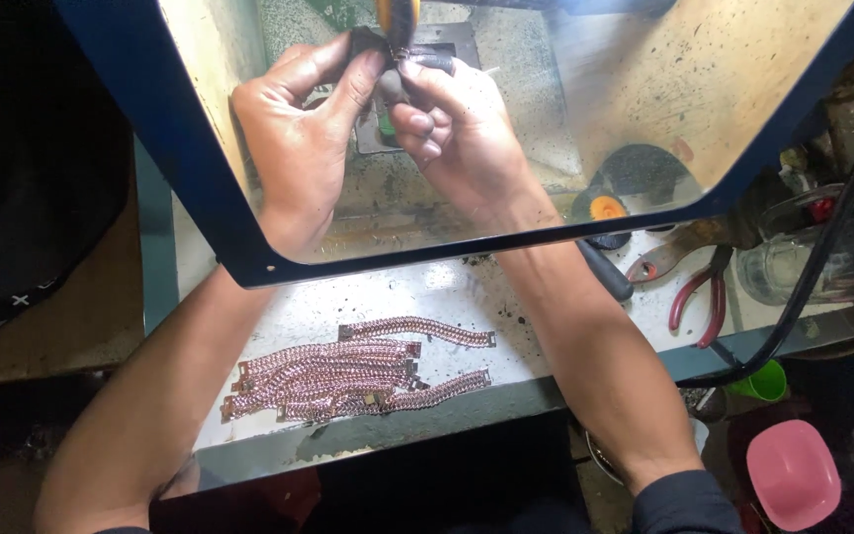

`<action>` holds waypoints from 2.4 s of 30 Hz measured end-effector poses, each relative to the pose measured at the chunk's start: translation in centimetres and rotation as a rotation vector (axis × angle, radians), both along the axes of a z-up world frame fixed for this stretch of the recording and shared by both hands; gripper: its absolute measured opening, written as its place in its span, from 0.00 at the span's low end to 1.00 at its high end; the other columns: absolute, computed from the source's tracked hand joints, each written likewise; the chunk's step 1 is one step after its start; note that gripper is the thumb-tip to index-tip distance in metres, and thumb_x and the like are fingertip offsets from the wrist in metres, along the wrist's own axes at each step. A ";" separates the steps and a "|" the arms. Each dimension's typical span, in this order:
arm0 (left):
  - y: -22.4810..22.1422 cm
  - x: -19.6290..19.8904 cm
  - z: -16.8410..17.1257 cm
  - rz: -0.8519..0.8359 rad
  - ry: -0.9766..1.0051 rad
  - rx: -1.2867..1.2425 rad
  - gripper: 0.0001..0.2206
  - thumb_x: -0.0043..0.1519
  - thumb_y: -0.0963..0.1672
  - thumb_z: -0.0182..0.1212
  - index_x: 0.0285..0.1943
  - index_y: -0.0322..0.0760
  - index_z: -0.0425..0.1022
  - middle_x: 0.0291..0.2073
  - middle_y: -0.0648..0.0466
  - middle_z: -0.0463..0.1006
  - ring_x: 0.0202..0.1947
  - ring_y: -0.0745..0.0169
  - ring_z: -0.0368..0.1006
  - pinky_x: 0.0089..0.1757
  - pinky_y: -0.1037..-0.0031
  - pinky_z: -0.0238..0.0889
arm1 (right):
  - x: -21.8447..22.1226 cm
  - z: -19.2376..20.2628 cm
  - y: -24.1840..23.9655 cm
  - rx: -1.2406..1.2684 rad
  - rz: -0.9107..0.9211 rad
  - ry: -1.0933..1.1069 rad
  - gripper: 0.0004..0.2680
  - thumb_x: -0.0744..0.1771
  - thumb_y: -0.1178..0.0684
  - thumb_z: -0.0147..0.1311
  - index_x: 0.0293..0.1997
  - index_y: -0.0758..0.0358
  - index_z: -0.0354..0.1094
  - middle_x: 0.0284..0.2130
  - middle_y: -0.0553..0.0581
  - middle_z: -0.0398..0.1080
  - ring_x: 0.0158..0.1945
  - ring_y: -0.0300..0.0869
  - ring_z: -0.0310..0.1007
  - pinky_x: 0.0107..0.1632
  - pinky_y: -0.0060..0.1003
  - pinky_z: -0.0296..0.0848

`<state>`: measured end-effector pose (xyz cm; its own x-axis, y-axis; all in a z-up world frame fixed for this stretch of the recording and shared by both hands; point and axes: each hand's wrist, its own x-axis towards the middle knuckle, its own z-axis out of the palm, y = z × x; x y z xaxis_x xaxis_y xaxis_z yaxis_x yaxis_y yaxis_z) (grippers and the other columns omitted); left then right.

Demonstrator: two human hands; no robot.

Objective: Polishing a jeweled strap or bracelet using a stationary rotating polishing wheel and a handheld rotary tool inside a workshop.

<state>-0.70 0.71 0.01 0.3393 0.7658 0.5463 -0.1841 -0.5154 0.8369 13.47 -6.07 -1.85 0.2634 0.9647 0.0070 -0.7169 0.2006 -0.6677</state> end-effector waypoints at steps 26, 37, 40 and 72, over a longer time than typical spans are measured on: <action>-0.4 0.7 -0.3 -0.045 -0.025 -0.023 0.09 0.66 0.38 0.70 0.54 0.31 0.80 0.43 0.48 0.83 0.44 0.65 0.78 0.47 0.78 0.74 | 0.3 0.8 -0.9 0.101 0.000 -0.250 0.05 0.68 0.55 0.58 0.40 0.66 0.71 0.31 0.50 0.73 0.23 0.28 0.60 0.26 0.23 0.62; 0.1 0.4 -0.5 -0.013 -0.027 0.017 0.09 0.67 0.39 0.68 0.55 0.31 0.79 0.45 0.47 0.83 0.47 0.60 0.81 0.47 0.75 0.78 | -0.3 0.6 0.0 0.073 0.027 -0.080 0.04 0.69 0.58 0.57 0.44 0.66 0.70 0.31 0.54 0.74 0.22 0.28 0.57 0.24 0.21 0.53; 0.1 0.6 -0.9 -0.027 -0.076 0.001 0.09 0.67 0.39 0.68 0.55 0.28 0.79 0.45 0.47 0.84 0.46 0.63 0.80 0.48 0.76 0.76 | -0.8 1.1 -0.3 0.140 0.022 -0.216 0.05 0.68 0.55 0.60 0.41 0.66 0.72 0.32 0.50 0.75 0.22 0.26 0.60 0.24 0.20 0.57; -0.5 0.7 -0.5 -0.022 0.031 -0.019 0.10 0.68 0.39 0.69 0.57 0.32 0.80 0.41 0.52 0.78 0.44 0.67 0.75 0.37 0.81 0.75 | 0.0 0.1 -0.5 0.146 -0.020 -0.178 0.05 0.68 0.55 0.60 0.42 0.66 0.72 0.33 0.51 0.77 0.21 0.29 0.57 0.25 0.24 0.56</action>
